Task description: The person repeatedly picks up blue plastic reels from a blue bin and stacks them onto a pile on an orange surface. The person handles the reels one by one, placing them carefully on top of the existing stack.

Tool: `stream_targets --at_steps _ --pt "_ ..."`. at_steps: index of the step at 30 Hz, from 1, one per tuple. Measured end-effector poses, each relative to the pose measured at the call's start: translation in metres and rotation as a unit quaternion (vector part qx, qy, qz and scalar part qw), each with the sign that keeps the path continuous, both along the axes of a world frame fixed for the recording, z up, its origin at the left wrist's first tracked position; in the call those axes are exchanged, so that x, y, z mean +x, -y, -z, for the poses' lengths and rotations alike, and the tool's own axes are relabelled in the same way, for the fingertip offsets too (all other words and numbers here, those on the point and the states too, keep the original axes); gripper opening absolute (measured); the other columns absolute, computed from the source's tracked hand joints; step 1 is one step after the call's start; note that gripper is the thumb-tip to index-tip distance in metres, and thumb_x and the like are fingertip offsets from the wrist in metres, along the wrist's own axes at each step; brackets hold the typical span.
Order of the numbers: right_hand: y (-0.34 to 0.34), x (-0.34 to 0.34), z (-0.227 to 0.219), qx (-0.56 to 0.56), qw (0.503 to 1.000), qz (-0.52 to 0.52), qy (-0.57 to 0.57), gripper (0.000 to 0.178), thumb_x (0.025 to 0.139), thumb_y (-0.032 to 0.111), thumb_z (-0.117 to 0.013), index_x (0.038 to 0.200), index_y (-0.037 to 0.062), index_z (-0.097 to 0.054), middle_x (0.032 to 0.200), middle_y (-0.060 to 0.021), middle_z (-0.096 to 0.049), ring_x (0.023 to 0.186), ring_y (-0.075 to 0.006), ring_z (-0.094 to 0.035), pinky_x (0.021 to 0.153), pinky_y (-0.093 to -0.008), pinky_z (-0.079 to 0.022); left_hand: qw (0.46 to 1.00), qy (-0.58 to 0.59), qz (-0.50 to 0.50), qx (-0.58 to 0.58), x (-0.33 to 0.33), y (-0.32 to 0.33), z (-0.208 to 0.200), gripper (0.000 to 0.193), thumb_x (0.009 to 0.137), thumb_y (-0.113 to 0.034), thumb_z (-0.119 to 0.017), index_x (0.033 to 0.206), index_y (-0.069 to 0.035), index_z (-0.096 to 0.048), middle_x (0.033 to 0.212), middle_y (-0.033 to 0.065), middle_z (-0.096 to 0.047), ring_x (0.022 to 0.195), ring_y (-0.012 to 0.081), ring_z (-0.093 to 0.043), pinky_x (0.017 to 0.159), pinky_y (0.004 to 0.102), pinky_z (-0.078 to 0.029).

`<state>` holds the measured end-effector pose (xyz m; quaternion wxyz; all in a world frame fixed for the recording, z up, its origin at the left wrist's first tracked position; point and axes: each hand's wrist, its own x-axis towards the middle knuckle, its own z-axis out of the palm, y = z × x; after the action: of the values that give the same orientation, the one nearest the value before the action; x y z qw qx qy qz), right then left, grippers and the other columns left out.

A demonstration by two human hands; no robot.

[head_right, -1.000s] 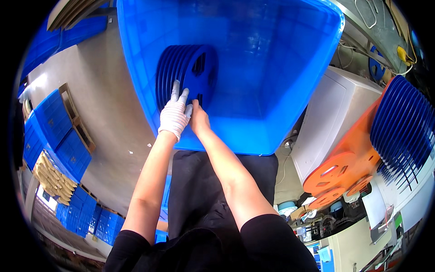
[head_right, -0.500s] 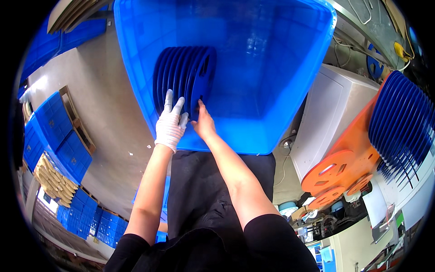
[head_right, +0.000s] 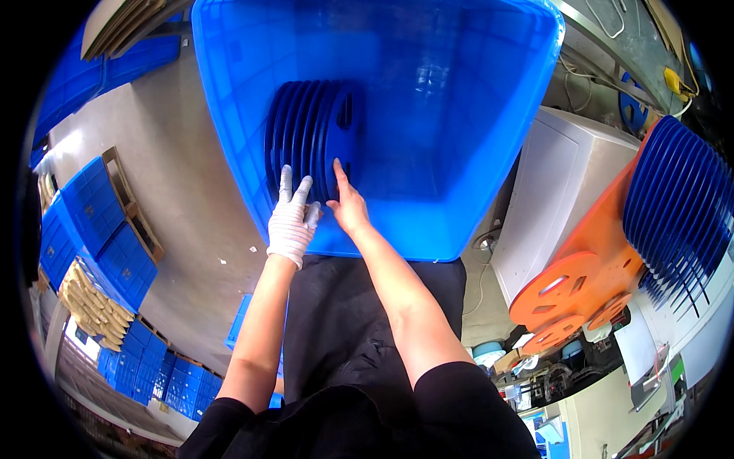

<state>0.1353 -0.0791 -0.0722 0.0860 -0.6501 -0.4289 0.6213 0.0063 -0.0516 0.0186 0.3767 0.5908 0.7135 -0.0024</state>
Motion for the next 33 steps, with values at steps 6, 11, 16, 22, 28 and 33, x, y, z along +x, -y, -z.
stream_targets --at_steps 6,11,16,22,28,33 --pt "0.000 0.003 0.008 0.081 0.992 -0.075 0.059 0.106 0.072 -0.002 -0.073 0.150 0.0328 -0.011 0.123 -0.0207 -0.058 0.111 -0.0378 -0.057 0.094 -0.0436 -0.048 0.999 0.027 -0.026 -0.010 0.003 0.001 0.004 0.053 0.076 0.005 -0.064 0.127 -0.006 -0.055 0.152 0.0187 -0.025 0.072 0.0216 -0.068 0.068 0.0325 -0.056" --pt "-0.017 0.000 0.007 0.046 0.997 -0.062 0.011 0.099 0.077 0.000 -0.070 0.150 0.0306 -0.011 0.130 -0.0230 -0.053 0.114 -0.0398 -0.055 0.096 -0.0437 -0.047 0.999 0.026 -0.025 0.009 0.004 0.006 0.007 0.053 0.076 0.002 -0.066 0.127 -0.007 -0.056 0.152 0.0186 -0.028 0.074 0.0209 -0.068 0.067 0.0317 -0.056" --pt "-0.006 -0.011 0.005 0.075 0.996 -0.050 -0.018 0.098 0.079 0.002 -0.067 0.151 0.0295 -0.006 0.133 -0.0254 -0.049 0.116 -0.0425 -0.053 0.097 -0.0454 -0.046 1.000 0.006 -0.012 0.024 0.005 0.007 0.005 0.051 0.076 -0.001 -0.068 0.125 -0.007 -0.057 0.151 0.0191 -0.029 0.070 0.0203 -0.068 0.066 0.0311 -0.055" --pt "-0.007 -0.012 0.006 0.031 0.998 -0.046 -0.020 0.102 0.078 0.006 -0.071 0.151 0.0298 -0.003 0.138 -0.0248 -0.045 0.119 -0.0426 -0.051 0.098 -0.0451 -0.046 0.999 0.018 -0.019 0.032 0.003 0.011 0.005 0.050 0.077 -0.003 -0.069 0.125 -0.007 -0.058 0.151 0.0198 -0.028 0.072 0.0204 -0.069 0.066 0.0307 -0.055" --pt "0.004 -0.005 0.007 0.029 0.999 -0.015 -0.009 0.105 0.074 0.007 -0.076 0.152 0.0256 -0.007 0.136 -0.0252 -0.047 0.123 -0.0377 -0.051 0.101 -0.0437 -0.044 0.997 0.042 -0.058 -0.006 0.009 0.006 -0.006 0.049 0.077 0.000 -0.067 0.124 -0.006 -0.057 0.151 0.0207 -0.028 0.074 0.0196 -0.069 0.068 0.0304 -0.056" --pt "0.019 0.021 -0.012 0.019 1.000 0.004 -0.004 0.104 0.075 0.008 -0.074 0.151 0.0253 -0.005 0.140 -0.0240 -0.042 0.125 -0.0399 -0.048 0.103 -0.0434 -0.043 0.994 0.055 -0.089 0.021 0.016 0.019 -0.018 0.046 0.075 -0.003 -0.067 0.120 -0.009 -0.060 0.149 0.0214 -0.031 0.074 0.0244 -0.067 0.067 0.0350 -0.055"
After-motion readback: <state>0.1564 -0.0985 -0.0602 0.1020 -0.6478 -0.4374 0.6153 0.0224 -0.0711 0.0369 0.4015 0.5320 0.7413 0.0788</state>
